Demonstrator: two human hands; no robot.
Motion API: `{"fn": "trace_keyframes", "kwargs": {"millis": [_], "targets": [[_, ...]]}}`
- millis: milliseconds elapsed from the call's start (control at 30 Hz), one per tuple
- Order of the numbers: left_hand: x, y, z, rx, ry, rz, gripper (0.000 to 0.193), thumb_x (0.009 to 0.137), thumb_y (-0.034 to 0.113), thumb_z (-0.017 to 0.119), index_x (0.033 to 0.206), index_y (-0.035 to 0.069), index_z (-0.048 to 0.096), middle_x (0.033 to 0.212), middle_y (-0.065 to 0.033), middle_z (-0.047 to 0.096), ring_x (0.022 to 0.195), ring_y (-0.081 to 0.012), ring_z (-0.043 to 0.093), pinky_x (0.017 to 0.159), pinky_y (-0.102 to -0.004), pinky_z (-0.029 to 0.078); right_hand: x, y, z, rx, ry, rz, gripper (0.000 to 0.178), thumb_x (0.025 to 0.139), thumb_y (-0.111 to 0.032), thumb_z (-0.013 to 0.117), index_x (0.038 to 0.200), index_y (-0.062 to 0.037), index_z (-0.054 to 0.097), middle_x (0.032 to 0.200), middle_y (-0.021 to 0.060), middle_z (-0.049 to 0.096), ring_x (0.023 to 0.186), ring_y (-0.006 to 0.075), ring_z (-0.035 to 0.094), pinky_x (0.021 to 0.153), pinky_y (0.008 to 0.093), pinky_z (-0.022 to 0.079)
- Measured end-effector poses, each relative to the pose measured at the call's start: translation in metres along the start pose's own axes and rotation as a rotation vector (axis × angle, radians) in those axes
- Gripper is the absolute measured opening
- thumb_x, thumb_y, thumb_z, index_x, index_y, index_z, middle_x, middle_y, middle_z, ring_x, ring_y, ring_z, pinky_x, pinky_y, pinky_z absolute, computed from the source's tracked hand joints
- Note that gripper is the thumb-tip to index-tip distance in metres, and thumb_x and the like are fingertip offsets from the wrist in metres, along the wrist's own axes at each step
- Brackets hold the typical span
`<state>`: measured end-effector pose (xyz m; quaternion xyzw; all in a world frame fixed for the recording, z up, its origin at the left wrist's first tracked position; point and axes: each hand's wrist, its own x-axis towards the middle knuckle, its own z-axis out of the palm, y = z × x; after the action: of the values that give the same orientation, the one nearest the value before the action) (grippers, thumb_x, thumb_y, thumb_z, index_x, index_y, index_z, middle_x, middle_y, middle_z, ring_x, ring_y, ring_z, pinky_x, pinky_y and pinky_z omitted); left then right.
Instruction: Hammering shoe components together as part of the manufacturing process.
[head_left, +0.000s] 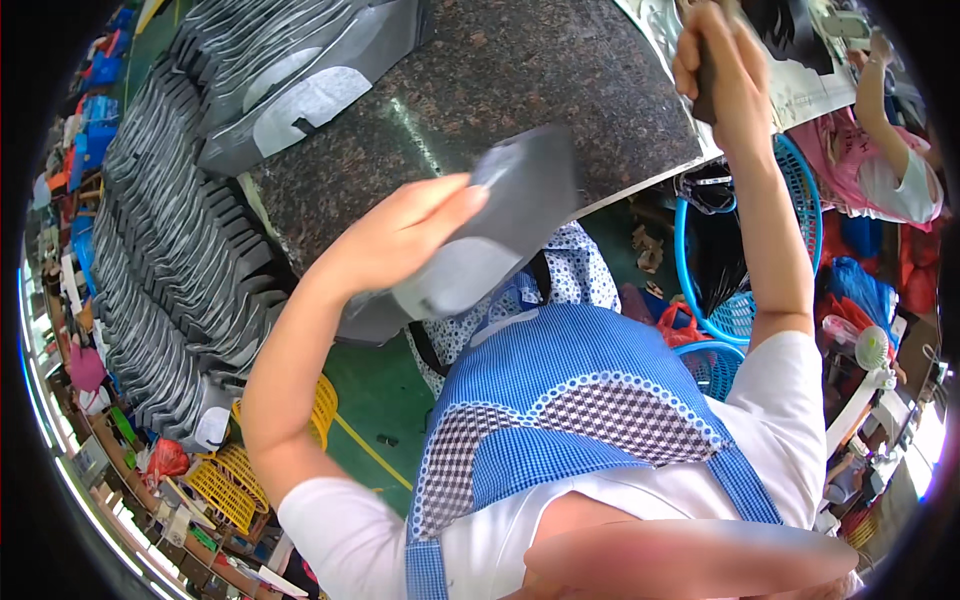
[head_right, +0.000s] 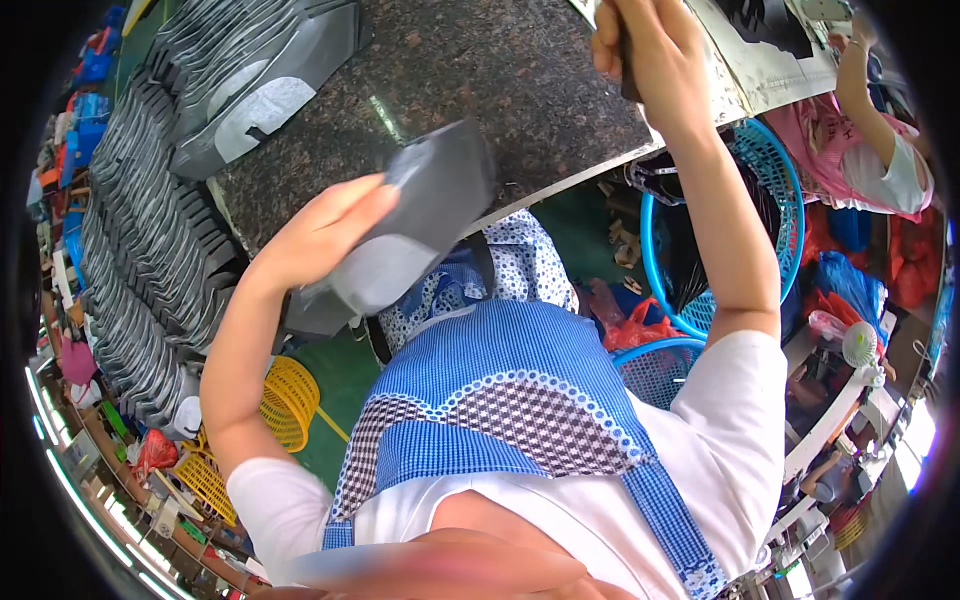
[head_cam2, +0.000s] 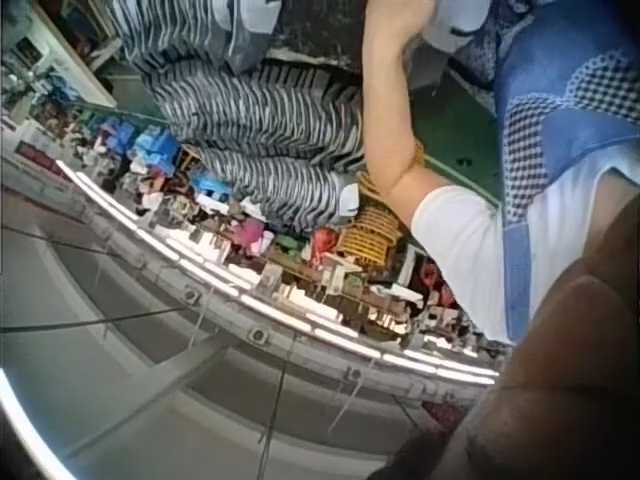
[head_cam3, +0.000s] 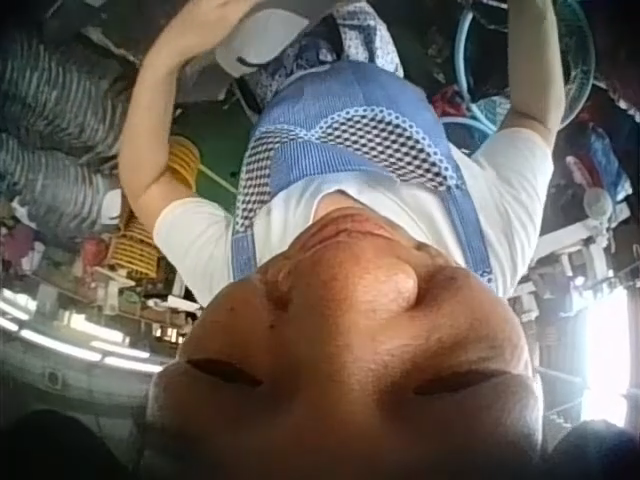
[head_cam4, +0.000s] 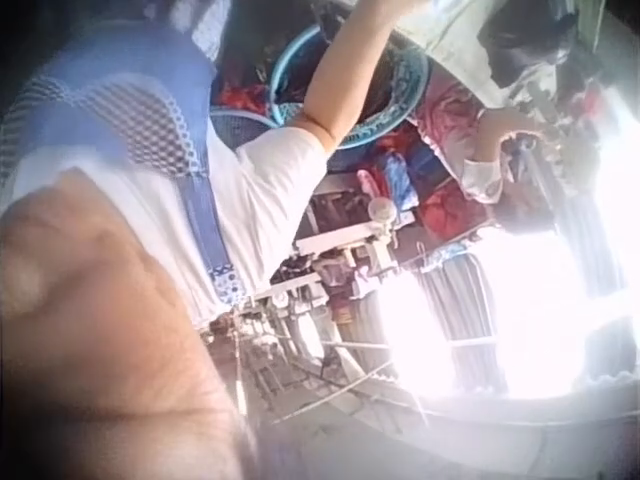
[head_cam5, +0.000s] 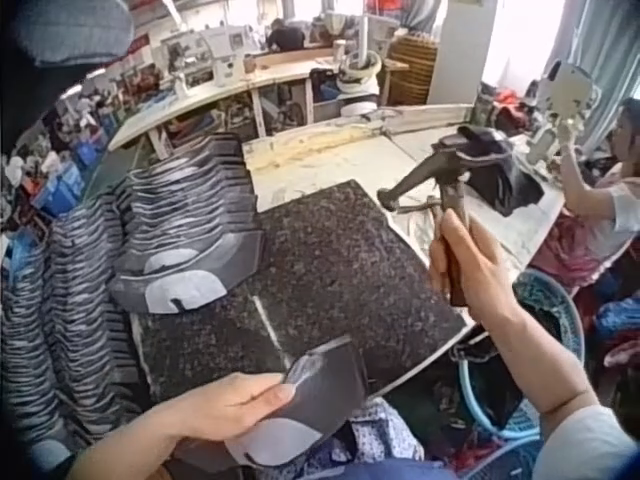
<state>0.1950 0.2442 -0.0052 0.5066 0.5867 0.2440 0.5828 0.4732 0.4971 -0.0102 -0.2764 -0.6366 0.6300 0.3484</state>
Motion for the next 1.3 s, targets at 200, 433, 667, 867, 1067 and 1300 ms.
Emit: {"fn": "trace_keyframes", "kwargs": {"millis": [200, 433, 667, 867, 1067, 1300], "targets": [[0.065, -0.009, 0.009, 0.521, 0.407, 0.324, 0.021, 0.087, 0.018, 0.070, 0.102, 0.004, 0.064, 0.090, -0.0094, 0.060, 0.080, -0.0268, 0.062, 0.072, -0.0388, 0.051, -0.069, -0.042, 0.023, -0.413, 0.072, -0.104, 0.026, 0.105, -0.024, 0.050, 0.116, -0.0030, 0.060, 0.066, -0.0026, 0.049, 0.056, 0.0004, 0.042, 0.051, 0.0174, 0.029], [0.073, -0.004, 0.009, 0.313, 0.456, 0.202, 0.033, 0.077, 0.009, 0.077, 0.109, 0.006, 0.067, 0.086, -0.0044, 0.060, 0.069, -0.0169, 0.056, 0.067, -0.0315, 0.051, -0.050, 0.003, 0.067, -0.710, -0.302, -0.158, 0.021, 0.095, -0.013, 0.064, 0.112, -0.0034, 0.057, 0.072, 0.0162, 0.060, 0.064, 0.0332, 0.062, 0.057, 0.0386, 0.048], [0.067, -0.004, 0.012, 0.272, 0.499, 0.251, 0.022, 0.078, 0.007, 0.076, 0.099, 0.005, 0.071, 0.086, -0.0050, 0.061, 0.073, -0.0179, 0.062, 0.065, -0.0318, 0.051, -0.032, -0.003, 0.063, -0.881, -0.503, -0.200, 0.019, 0.094, -0.018, 0.065, 0.103, -0.0042, 0.055, 0.064, 0.0168, 0.053, 0.060, 0.0379, 0.058, 0.052, 0.0435, 0.043], [0.068, -0.003, 0.023, 0.689, 0.613, 0.508, 0.022, 0.078, 0.004, 0.074, 0.100, 0.003, 0.070, 0.088, -0.0041, 0.060, 0.078, -0.0216, 0.063, 0.064, -0.0331, 0.053, -0.008, -0.015, 0.069, -0.864, -0.532, -0.276, 0.016, 0.094, -0.015, 0.065, 0.100, -0.0041, 0.055, 0.061, 0.0168, 0.050, 0.057, 0.0381, 0.056, 0.050, 0.0437, 0.041], [0.059, -0.003, 0.023, 0.657, 0.620, 0.416, 0.024, 0.078, 0.004, 0.076, 0.102, 0.001, 0.072, 0.091, -0.0098, 0.062, 0.080, -0.0269, 0.063, 0.071, -0.0366, 0.053, -0.015, -0.003, 0.066, -0.818, -0.570, -0.300, 0.017, 0.092, -0.013, 0.067, 0.095, -0.0035, 0.053, 0.061, 0.0150, 0.054, 0.058, 0.0380, 0.059, 0.050, 0.0440, 0.043], [0.050, -0.012, 0.024, 0.655, 0.619, 0.453, 0.023, 0.075, 0.002, 0.074, 0.098, 0.001, 0.071, 0.089, -0.0054, 0.061, 0.079, -0.0239, 0.061, 0.067, -0.0330, 0.052, -0.020, -0.003, 0.066, -0.782, -0.528, -0.181, 0.018, 0.093, -0.008, 0.065, 0.108, -0.0008, 0.060, 0.072, 0.0175, 0.063, 0.060, 0.0361, 0.061, 0.053, 0.0395, 0.048]]}}
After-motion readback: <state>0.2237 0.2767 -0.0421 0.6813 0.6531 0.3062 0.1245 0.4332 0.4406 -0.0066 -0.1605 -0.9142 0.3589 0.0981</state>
